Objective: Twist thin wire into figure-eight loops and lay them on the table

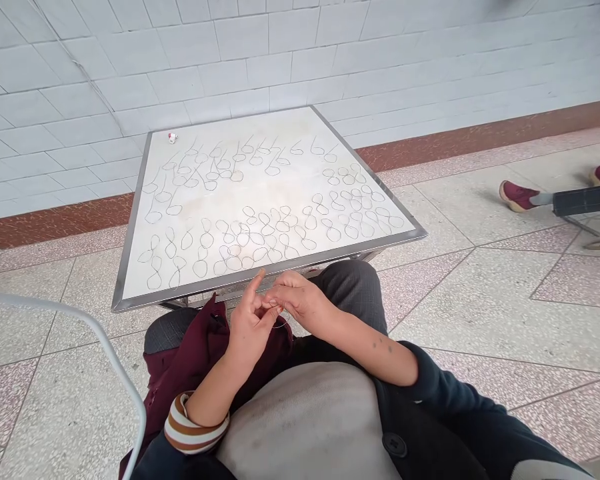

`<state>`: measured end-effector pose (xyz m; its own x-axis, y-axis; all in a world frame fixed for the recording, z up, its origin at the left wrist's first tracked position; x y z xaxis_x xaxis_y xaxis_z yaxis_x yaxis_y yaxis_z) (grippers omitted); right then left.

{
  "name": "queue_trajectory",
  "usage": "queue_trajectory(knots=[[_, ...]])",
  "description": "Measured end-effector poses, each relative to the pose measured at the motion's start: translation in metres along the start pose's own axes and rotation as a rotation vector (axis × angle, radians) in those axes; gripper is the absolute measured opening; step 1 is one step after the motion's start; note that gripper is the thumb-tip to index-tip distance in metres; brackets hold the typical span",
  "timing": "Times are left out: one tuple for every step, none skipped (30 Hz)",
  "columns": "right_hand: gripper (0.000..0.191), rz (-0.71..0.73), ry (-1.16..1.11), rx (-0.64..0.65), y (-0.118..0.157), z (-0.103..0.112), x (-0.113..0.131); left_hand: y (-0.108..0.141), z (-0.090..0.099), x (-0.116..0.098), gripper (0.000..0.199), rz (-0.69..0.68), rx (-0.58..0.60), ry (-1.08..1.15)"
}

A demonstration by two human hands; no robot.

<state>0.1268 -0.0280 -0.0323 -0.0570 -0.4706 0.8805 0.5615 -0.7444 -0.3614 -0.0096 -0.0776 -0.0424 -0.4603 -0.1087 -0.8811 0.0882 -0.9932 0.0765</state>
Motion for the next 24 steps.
queue_trajectory(knots=[[0.02,0.018,0.026,0.017,0.0,0.0,0.001,0.0,0.0,-0.001,0.069,0.003,-0.005,0.002],[0.02,0.052,0.055,0.038,0.0,-0.001,0.002,0.0,0.001,-0.001,0.068,0.007,-0.009,0.004],[0.019,0.087,0.08,0.054,0.0,-0.001,0.003,0.0,0.002,-0.001,0.066,0.01,-0.014,0.006],[0.019,0.111,0.093,0.066,0.001,-0.001,0.003,0.0,0.003,-0.001,0.065,0.012,-0.022,0.01],[0.017,0.122,0.094,0.066,0.001,0.0,0.002,-0.001,0.004,-0.002,0.063,0.013,-0.029,0.023],[0.016,0.115,0.079,0.052,0.002,0.0,0.001,-0.001,0.005,-0.002,0.063,0.016,-0.033,0.049],[0.017,0.089,0.047,0.025,0.003,0.001,-0.002,-0.002,0.007,-0.001,0.062,0.022,-0.036,0.089],[0.022,0.045,0.006,-0.003,0.005,0.002,-0.004,-0.002,0.008,-0.001,0.063,0.03,-0.039,0.144],[0.025,-0.012,-0.042,-0.021,0.006,0.002,-0.007,-0.003,0.009,-0.001,0.063,0.039,-0.038,0.213],[0.026,-0.077,-0.095,-0.029,0.008,0.001,-0.011,-0.003,0.01,0.0,0.063,0.048,-0.039,0.287],[0.023,-0.138,-0.154,-0.031,0.01,0.0,-0.014,-0.004,0.01,0.0,0.064,0.056,-0.044,0.355],[0.018,-0.195,-0.214,-0.024,0.012,-0.002,-0.016,-0.004,0.01,0.0,0.065,0.063,-0.054,0.413],[0.016,-0.242,-0.275,-0.02,0.013,-0.005,-0.019,-0.004,0.01,0.0,0.065,0.069,-0.065,0.461],[0.015,-0.279,-0.334,-0.024,0.014,-0.007,-0.02,-0.005,0.01,0.0,0.065,0.074,-0.078,0.5],[0.016,-0.309,-0.395,-0.035,0.014,-0.009,-0.021,-0.005,0.01,0.0,0.065,0.08,-0.091,0.53],[0.019,-0.334,-0.454,-0.047,0.014,-0.01,-0.021,-0.005,0.009,0.0,0.064,0.085,-0.103,0.555],[0.021,-0.357,-0.511,-0.055,0.014,-0.011,-0.021,-0.005,0.009,0.001,0.064,0.09,-0.115,0.574],[0.023,-0.376,-0.565,-0.059,0.013,-0.012,-0.02,-0.006,0.009,0.001,0.062,0.095,-0.128,0.589],[0.026,-0.394,-0.618,-0.06,0.012,-0.012,-0.019,-0.006,0.01,0.001,0.061,0.1,-0.141,0.598],[0.028,-0.417,-0.677,-0.06,0.012,-0.012,-0.018,-0.006,0.01,0.002,0.06,0.106,-0.154,0.602],[0.03,-0.45,-0.743,-0.059,0.011,-0.012,-0.017,-0.007,0.01,0.002,0.059,0.112,-0.164,0.602],[0.031,-0.497,-0.82,-0.058,0.011,-0.013,-0.017,-0.007,0.01,0.003,0.058,0.118,-0.171,0.602],[0.031,-0.555,-0.902,-0.061,0.012,-0.014,-0.017,-0.007,0.01,0.003,0.057,0.123,-0.174,0.603],[0.031,-0.611,-0.98,-0.067,0.012,-0.015,-0.018,-0.008,0.01,0.004,0.057,0.127,-0.172,0.606]])
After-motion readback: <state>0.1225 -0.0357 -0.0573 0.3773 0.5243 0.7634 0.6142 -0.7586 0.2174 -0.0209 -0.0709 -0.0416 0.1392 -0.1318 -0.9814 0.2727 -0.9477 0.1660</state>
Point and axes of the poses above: each hand's wrist, its own y-axis away from the middle knuckle, its own z-axis out of the back of the hand, x = y × z, the point moved 2 cm from there along -y, towards the middle knuckle, and after that the axes turned 14 degrees about -y, right-handed, at the moved point
